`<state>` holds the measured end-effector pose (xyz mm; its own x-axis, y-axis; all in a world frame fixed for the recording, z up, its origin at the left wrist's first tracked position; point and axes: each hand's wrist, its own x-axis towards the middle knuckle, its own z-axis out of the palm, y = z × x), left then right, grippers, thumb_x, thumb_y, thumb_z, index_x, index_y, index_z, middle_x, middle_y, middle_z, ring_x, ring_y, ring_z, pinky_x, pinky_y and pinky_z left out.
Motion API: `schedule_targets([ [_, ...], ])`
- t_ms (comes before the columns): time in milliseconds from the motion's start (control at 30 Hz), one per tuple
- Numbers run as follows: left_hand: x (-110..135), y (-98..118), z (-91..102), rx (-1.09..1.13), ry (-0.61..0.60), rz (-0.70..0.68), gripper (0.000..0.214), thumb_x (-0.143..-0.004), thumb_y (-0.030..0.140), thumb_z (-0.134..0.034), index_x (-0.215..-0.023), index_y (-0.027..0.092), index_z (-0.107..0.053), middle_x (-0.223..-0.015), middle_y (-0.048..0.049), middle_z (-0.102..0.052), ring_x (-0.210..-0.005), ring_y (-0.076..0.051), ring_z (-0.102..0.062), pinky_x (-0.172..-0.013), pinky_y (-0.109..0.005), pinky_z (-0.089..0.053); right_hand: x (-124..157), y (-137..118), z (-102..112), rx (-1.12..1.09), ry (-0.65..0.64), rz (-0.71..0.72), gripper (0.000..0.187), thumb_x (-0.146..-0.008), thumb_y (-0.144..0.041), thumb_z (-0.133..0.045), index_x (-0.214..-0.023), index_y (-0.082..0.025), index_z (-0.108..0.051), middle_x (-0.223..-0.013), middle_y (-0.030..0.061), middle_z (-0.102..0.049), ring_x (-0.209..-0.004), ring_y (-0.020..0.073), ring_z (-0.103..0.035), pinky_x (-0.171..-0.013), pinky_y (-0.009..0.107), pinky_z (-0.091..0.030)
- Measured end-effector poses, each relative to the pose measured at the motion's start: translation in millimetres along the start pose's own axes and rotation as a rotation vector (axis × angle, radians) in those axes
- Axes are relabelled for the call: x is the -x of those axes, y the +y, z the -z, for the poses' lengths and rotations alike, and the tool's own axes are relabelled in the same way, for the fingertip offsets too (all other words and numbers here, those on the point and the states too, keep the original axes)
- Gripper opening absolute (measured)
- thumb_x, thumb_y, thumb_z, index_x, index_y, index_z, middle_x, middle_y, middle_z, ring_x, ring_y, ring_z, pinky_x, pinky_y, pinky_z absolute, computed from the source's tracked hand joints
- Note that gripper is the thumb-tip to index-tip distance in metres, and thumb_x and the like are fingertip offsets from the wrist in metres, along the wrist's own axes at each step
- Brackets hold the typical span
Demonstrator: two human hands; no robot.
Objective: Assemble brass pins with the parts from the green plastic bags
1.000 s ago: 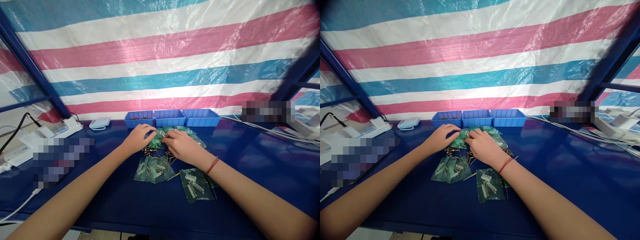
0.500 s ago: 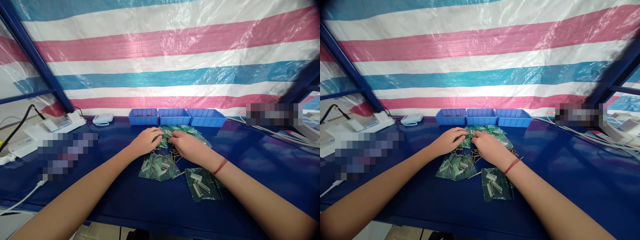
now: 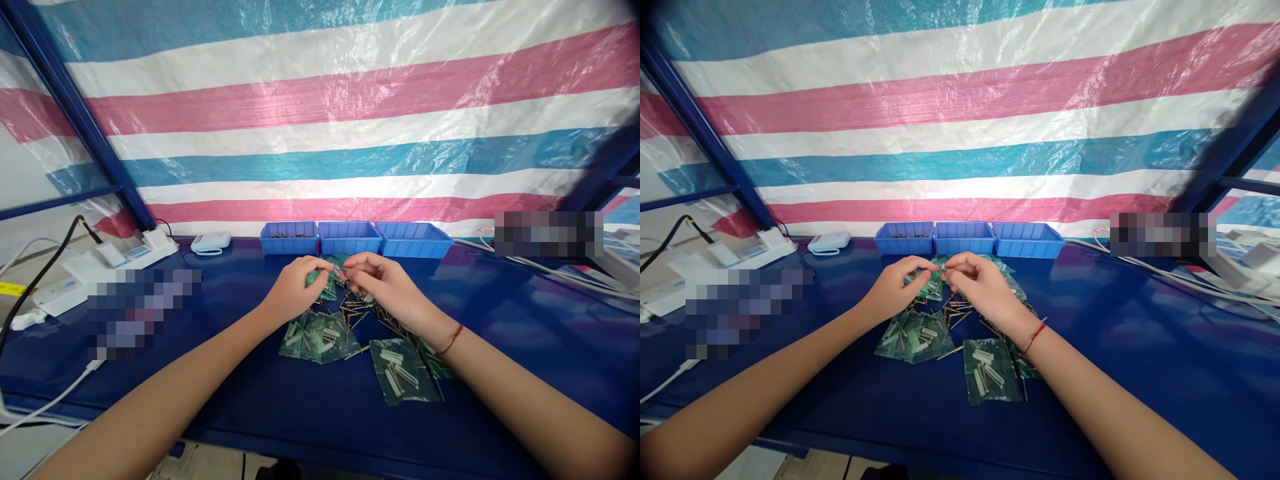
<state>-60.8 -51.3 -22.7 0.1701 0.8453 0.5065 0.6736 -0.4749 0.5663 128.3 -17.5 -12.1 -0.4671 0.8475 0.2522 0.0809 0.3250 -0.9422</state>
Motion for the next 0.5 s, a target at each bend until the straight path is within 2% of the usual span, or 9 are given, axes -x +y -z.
schedule_targets([
  [100,2.5,7.6,-0.7,0.121,-0.019,0.045,0.019,-0.090,0.027,-0.052,-0.099,0.021,-0.067,-0.095,-0.0023,-0.071,-0.082,-0.017,-0.064,-0.071,-0.027,-0.049,2.0,-3.4,-2.3,-0.151,0.039,-0.082,0.018,-0.076,-0.023,-0.063,-0.093,-0.017,-0.060,-0.078,0.0021,-0.066,-0.064,0.0112,-0.055,-0.057,0.025,-0.041],
  [233,4.0,12.0,-2.0,0.216,-0.002,0.057,0.019,-0.089,0.030,-0.055,-0.100,0.021,-0.066,-0.097,-0.0018,-0.071,-0.088,-0.017,-0.065,-0.076,-0.026,-0.047,4.9,-7.2,-5.7,-0.255,0.006,-0.140,0.013,-0.079,-0.027,-0.064,-0.085,-0.016,-0.064,-0.079,0.0026,-0.064,-0.063,0.0094,-0.052,-0.058,0.025,-0.040],
  [333,4.0,12.8,-2.2,0.242,0.007,0.057,0.018,-0.088,0.030,-0.056,-0.098,0.020,-0.068,-0.094,-0.0008,-0.072,-0.085,-0.016,-0.065,-0.076,-0.026,-0.047,6.4,-7.9,-7.7,-0.305,-0.002,-0.190,0.017,-0.079,-0.033,-0.066,-0.082,-0.016,-0.065,-0.082,0.0041,-0.066,-0.064,0.0095,-0.053,-0.059,0.025,-0.040],
  [500,4.6,11.7,-1.5,0.261,-0.009,0.071,0.020,-0.091,0.027,-0.052,-0.099,0.020,-0.069,-0.098,-0.0013,-0.072,-0.086,-0.016,-0.065,-0.076,-0.026,-0.047,6.7,-4.4,-7.7,-0.372,-0.012,-0.216,0.021,-0.079,-0.036,-0.067,-0.087,-0.017,-0.065,-0.086,0.0046,-0.067,-0.065,0.0100,-0.055,-0.061,0.026,-0.043],
])
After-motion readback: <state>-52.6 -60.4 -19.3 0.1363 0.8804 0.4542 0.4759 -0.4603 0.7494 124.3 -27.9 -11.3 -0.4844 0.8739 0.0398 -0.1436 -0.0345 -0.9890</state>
